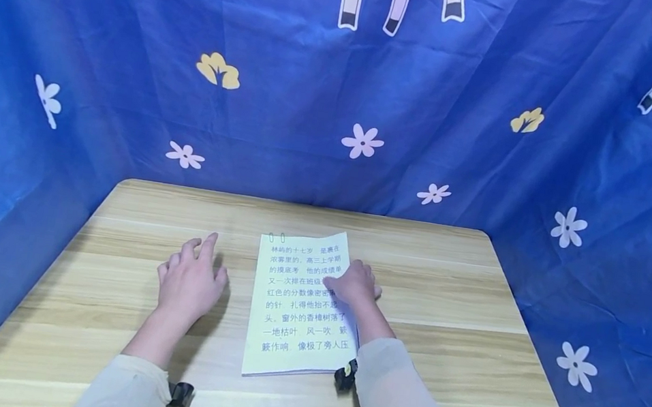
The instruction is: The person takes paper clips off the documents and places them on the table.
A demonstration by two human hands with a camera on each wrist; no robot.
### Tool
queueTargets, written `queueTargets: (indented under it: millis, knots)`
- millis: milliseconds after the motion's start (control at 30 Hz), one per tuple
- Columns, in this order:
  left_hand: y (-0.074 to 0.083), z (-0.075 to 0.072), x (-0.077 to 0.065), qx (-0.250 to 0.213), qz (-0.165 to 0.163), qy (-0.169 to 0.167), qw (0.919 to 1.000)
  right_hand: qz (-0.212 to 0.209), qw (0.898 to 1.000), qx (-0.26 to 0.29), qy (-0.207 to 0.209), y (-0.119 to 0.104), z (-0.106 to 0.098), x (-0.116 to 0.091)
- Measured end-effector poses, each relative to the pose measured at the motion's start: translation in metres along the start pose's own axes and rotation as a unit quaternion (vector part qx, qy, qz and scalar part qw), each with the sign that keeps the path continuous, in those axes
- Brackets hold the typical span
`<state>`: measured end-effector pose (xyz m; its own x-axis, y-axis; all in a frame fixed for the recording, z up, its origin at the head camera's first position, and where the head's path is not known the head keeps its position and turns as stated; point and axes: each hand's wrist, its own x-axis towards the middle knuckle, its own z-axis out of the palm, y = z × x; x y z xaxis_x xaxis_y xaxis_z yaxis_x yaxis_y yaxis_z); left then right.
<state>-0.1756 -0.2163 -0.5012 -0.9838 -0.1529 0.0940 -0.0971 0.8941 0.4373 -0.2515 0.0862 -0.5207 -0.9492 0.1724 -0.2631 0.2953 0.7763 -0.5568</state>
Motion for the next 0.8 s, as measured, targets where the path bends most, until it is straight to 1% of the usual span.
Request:
queueTargets:
  millis: [67, 133, 233, 300, 333, 433, 533, 600, 667, 733, 800]
  knots:
    - [0.001, 0.000, 0.001, -0.002, 0.000, -0.003, 1.0000, -0.004, 0.999, 0.039, -0.003, 0.003, -0.003, -0.001]
    - [0.002, 0.001, 0.003, -0.005, 0.000, -0.007, 1.0000, -0.010, 0.996, 0.085, -0.008, 0.006, -0.006, 0.000]
    - [0.005, 0.001, 0.006, -0.014, 0.003, -0.015, 0.9998, -0.020, 0.986, 0.163, -0.024, 0.010, -0.011, 0.001]
    - [0.008, 0.001, 0.009, -0.027, 0.006, -0.025, 0.9993, -0.023, 0.978, 0.203, -0.039, 0.014, -0.013, 0.003]
    - [0.010, 0.001, 0.011, -0.036, 0.008, -0.031, 0.9988, -0.023, 0.973, 0.224, -0.046, 0.015, -0.015, 0.003]
    - [0.014, 0.003, 0.019, -0.075, 0.009, -0.050, 0.9959, -0.026, 0.964, 0.260, -0.056, 0.020, -0.019, 0.003]
    - [0.016, 0.007, 0.032, -0.119, 0.014, -0.066, 0.9906, -0.028, 0.955, 0.287, -0.063, 0.025, -0.023, 0.002]
    - [0.016, 0.010, 0.043, -0.154, 0.020, -0.075, 0.9850, -0.028, 0.950, 0.303, -0.069, 0.028, -0.024, 0.001]
    - [0.015, 0.016, 0.055, -0.199, 0.023, -0.087, 0.9759, -0.028, 0.945, 0.317, -0.076, 0.031, -0.024, 0.000]
    - [0.015, 0.022, 0.066, -0.252, 0.019, -0.102, 0.9621, -0.030, 0.940, 0.331, -0.083, 0.034, -0.023, -0.002]
    - [0.015, 0.028, 0.075, -0.314, 0.012, -0.119, 0.9419, -0.034, 0.934, 0.344, -0.089, 0.036, -0.022, -0.003]
